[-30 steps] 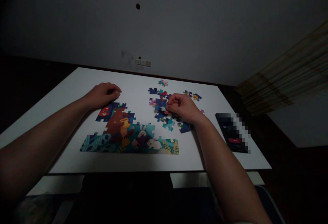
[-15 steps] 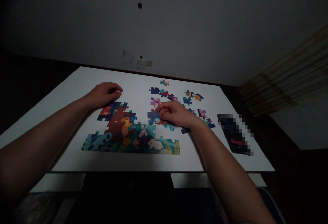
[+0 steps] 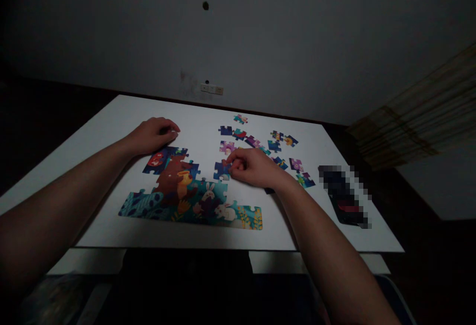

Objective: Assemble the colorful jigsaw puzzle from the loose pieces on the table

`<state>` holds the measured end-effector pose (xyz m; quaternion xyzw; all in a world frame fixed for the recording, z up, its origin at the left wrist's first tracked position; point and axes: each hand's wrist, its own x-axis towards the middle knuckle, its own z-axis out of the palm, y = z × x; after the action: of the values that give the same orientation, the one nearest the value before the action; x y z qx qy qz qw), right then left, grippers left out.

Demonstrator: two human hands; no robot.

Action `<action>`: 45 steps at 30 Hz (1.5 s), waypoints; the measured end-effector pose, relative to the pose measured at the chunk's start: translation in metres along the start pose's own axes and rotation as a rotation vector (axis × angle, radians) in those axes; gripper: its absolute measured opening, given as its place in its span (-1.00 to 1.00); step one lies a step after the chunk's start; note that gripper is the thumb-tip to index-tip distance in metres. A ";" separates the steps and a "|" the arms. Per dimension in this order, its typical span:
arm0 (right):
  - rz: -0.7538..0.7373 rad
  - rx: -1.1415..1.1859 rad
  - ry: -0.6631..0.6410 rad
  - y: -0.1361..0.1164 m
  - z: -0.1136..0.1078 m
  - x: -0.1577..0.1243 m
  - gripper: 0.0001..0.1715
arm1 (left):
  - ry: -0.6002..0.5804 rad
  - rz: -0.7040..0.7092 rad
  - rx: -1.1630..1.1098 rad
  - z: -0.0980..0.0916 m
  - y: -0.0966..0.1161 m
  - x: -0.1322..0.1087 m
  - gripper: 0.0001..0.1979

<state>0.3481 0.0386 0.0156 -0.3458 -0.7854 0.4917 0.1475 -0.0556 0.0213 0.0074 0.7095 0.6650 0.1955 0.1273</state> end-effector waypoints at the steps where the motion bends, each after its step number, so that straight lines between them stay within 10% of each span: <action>1: 0.009 0.009 0.000 0.000 0.000 0.000 -0.71 | 0.002 0.001 -0.004 0.000 0.000 0.000 -0.58; 27: -0.134 -0.259 -0.024 -0.007 -0.001 -0.007 -0.68 | 0.014 0.013 -0.011 0.003 -0.003 0.001 -0.58; 45: -0.056 0.009 0.012 -0.020 -0.015 -0.014 -0.78 | 0.010 0.002 -0.009 0.002 -0.003 0.001 -0.55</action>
<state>0.3592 0.0335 0.0416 -0.3258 -0.7918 0.4887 0.1674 -0.0572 0.0228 0.0044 0.7087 0.6639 0.2023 0.1267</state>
